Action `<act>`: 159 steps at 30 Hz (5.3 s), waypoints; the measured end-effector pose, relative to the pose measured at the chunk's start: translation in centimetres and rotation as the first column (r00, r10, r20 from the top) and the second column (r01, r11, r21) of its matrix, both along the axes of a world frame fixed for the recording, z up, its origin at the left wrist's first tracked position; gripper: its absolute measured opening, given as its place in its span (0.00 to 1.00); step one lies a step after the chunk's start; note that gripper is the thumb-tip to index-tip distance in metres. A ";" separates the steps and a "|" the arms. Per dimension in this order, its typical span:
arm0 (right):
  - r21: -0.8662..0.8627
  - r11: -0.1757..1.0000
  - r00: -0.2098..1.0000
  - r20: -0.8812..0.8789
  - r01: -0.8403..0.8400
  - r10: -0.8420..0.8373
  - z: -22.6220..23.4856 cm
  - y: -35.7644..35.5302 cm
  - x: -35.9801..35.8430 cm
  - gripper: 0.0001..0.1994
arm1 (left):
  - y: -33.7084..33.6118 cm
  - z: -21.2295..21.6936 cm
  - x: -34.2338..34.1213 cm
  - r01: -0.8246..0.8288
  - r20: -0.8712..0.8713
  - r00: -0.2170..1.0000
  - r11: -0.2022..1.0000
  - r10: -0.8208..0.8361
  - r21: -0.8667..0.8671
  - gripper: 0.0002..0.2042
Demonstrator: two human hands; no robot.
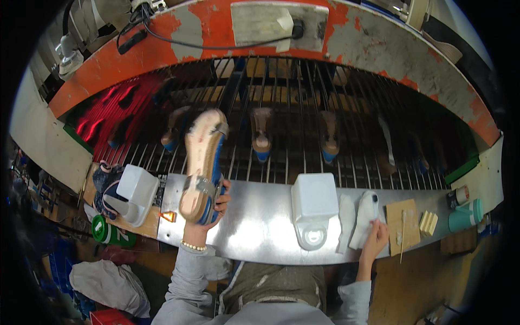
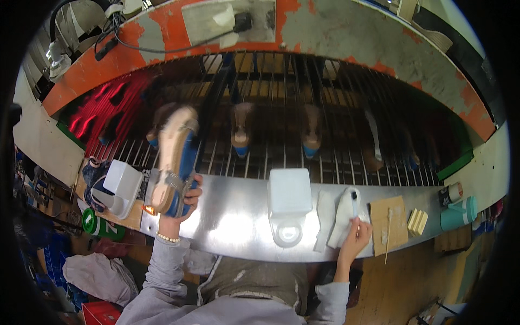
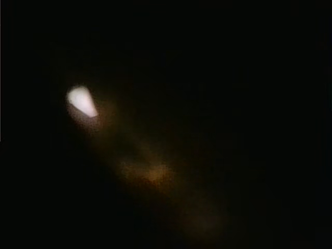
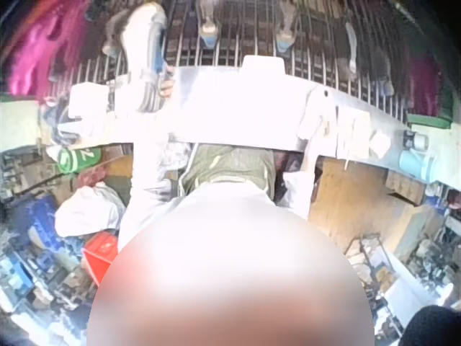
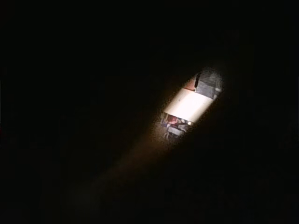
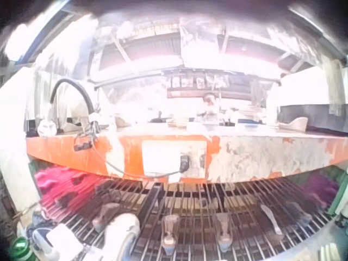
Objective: The person applies glue to the sole of a sandal using a brush, repeatedly dipping the brush into a container and spreading the adhesive along the edges and surface of the sole. The person handles multiple sandals one at a time, rotating them to cover different areas.
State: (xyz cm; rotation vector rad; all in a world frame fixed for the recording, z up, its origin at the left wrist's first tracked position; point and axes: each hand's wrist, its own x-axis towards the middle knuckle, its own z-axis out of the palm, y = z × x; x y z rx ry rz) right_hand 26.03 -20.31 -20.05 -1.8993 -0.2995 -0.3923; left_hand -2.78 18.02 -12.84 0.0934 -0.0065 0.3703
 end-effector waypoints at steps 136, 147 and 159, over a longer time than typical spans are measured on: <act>-0.613 0.738 0.844 0.205 -0.284 0.495 8.1 2.0 -6.9 0.11 | -8.2 8.7 -4.4 0.004 0.267 0.935 0.761 -0.232 0.648 0.43; -0.323 0.871 0.929 -0.128 -0.370 0.347 8.1 0.8 -8.5 0.09 | -12.8 8.0 -3.9 -0.203 -0.030 0.971 0.883 0.238 0.422 0.48; -0.069 0.769 0.675 0.435 -0.635 0.596 19.9 5.0 -12.1 0.27 | -19.4 9.3 -1.1 -0.114 -0.234 0.881 0.665 0.411 0.739 0.55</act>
